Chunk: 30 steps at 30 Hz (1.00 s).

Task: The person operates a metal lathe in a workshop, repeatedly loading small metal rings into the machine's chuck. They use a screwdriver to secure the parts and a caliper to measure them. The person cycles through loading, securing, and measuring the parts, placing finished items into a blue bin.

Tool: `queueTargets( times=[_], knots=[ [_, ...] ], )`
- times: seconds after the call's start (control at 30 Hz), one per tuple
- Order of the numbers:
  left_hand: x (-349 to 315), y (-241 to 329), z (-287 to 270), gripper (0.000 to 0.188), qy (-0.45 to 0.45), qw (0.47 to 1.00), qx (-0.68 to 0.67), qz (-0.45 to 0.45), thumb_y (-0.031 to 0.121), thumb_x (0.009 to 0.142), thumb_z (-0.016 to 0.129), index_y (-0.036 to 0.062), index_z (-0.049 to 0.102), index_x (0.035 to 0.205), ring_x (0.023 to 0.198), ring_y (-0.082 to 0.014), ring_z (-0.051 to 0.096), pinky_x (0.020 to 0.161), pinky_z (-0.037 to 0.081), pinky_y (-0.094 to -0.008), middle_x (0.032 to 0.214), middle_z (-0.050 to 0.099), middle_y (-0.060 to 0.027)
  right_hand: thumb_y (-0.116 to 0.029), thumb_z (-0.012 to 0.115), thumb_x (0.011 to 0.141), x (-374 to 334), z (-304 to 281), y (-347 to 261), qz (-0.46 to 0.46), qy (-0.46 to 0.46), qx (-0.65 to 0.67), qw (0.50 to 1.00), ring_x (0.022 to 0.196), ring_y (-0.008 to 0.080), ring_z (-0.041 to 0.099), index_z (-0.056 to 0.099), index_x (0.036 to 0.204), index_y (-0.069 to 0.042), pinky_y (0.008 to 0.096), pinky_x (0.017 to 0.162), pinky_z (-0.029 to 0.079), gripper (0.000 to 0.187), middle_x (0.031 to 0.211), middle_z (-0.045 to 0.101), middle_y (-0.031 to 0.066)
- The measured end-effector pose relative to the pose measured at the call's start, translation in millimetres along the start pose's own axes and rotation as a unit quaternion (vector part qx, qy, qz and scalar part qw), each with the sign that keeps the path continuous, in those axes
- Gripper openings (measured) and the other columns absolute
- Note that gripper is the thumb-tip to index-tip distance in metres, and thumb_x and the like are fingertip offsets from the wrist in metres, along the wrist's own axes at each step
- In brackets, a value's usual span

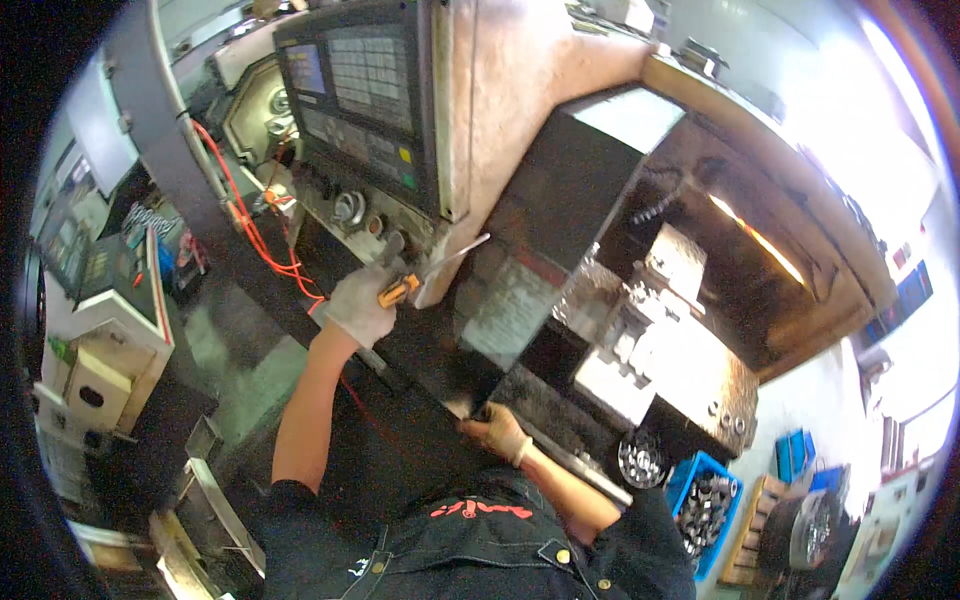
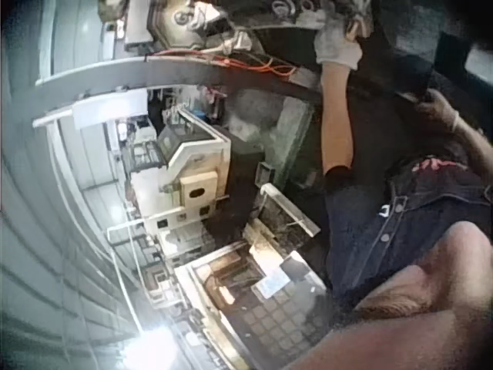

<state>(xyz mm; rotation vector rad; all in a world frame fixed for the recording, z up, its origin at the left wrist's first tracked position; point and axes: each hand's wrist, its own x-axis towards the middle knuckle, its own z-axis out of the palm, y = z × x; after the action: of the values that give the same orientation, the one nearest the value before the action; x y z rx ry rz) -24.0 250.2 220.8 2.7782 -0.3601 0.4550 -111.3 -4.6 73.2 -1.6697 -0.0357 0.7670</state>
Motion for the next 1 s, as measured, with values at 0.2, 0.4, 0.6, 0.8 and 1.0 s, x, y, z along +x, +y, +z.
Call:
queueTargets(
  times=[0.2,0.4,0.6,0.8,1.0],
  knots=[
    [-27,16,34,0.051,0.096,0.978,-0.185,0.003,-0.006,0.070,0.054,0.0025,0.050,0.121,0.093,-0.0261,0.060,0.079,0.049,-0.0333,0.107,0.059,-0.0159,-0.014,0.071,0.078,-5,-1,28,-0.105,0.043,0.044,0.993,0.076,0.0098,0.056,0.060,0.098,0.004,0.0248,0.066,0.047,0.029,0.086,0.063,0.0031],
    [-119,60,80,0.030,0.034,0.827,-0.523,-0.206,-0.002,0.078,0.055,0.0019,0.058,0.108,0.093,-0.0204,0.059,0.076,0.048,-0.0325,0.104,0.059,-0.0083,-0.018,0.073,0.076,-45,-16,55,-0.032,0.066,0.087,0.993,0.062,0.0061,0.051,0.062,0.105,-0.001,0.0229,0.053,0.043,0.035,0.083,0.063,0.0002],
    [-207,117,160,0.009,-0.140,0.804,-0.574,-0.070,0.003,0.083,0.055,0.0009,0.058,0.091,0.074,-0.0141,0.058,0.067,0.046,-0.0264,0.086,0.061,-0.0056,-0.017,0.071,0.076,-130,-46,84,-0.052,0.115,0.087,0.988,0.056,0.0044,0.047,0.063,0.102,-0.004,0.0216,0.047,0.039,0.030,0.073,0.059,-0.0015],
    [-272,196,205,0.031,-0.371,0.758,-0.534,0.048,-0.007,0.071,0.053,0.0017,0.057,0.101,0.071,-0.0113,0.058,0.063,0.048,-0.0229,0.084,0.063,-0.0054,-0.020,0.070,0.076,-208,-75,148,-0.068,0.209,0.068,0.973,0.062,0.0067,0.054,0.062,0.107,-0.006,0.0237,0.054,0.044,0.036,0.076,0.062,-0.0007],
    [-298,322,245,0.028,-0.657,0.623,-0.329,0.266,0.013,0.086,0.056,0.0048,0.057,0.113,0.091,-0.0164,0.062,0.080,0.051,-0.0288,0.099,0.064,-0.0066,-0.011,0.061,0.083,-274,-66,272,-0.306,0.446,0.096,0.836,0.090,0.0123,0.060,0.059,0.111,-0.002,0.0226,0.076,0.049,0.030,0.099,0.064,0.0042]
  ],
)
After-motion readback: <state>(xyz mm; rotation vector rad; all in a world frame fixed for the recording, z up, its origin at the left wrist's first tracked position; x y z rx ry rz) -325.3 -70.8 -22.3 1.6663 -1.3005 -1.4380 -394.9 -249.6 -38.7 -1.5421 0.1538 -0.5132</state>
